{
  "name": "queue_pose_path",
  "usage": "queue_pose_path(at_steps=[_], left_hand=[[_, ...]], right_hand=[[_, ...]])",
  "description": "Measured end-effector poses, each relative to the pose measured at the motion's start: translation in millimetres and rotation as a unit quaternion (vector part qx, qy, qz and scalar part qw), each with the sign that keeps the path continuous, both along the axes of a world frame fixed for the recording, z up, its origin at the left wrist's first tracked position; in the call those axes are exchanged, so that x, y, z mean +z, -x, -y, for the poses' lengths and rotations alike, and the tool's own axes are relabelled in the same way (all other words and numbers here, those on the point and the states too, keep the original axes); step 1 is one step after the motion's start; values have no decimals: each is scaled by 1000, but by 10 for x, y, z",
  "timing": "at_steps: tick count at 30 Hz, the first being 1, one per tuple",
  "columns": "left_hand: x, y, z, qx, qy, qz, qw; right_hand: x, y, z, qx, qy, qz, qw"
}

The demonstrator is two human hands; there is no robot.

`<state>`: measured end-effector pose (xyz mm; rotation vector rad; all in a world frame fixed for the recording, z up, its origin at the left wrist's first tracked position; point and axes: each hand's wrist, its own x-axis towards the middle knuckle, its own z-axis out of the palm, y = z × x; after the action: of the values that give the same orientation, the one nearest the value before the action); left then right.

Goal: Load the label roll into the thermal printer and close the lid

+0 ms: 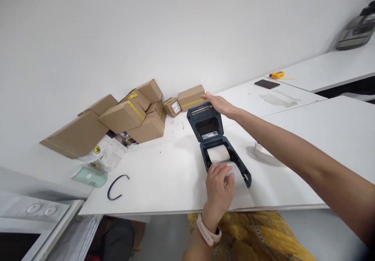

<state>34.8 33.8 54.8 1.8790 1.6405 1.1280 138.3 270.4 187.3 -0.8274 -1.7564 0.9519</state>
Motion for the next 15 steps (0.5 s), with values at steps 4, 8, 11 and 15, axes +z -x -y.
queue_pose_path(at_steps=[4, 8, 11, 15], left_hand=[[-140, -63, 270, -16, 30, -39, 999], [-217, -89, 438, -32, -2, -70, 997], [-231, -90, 541, -17, -81, -77, 994], [-154, 46, 584, 119, -178, 43, 976]], right_hand=[[-72, -28, 166, -1, 5, -7, 1000], [-208, -169, 516, -10, -105, -6, 994], [-418, -284, 813, -5, -174, -31, 984], [-835, -456, 1238, -7, -154, -33, 987]])
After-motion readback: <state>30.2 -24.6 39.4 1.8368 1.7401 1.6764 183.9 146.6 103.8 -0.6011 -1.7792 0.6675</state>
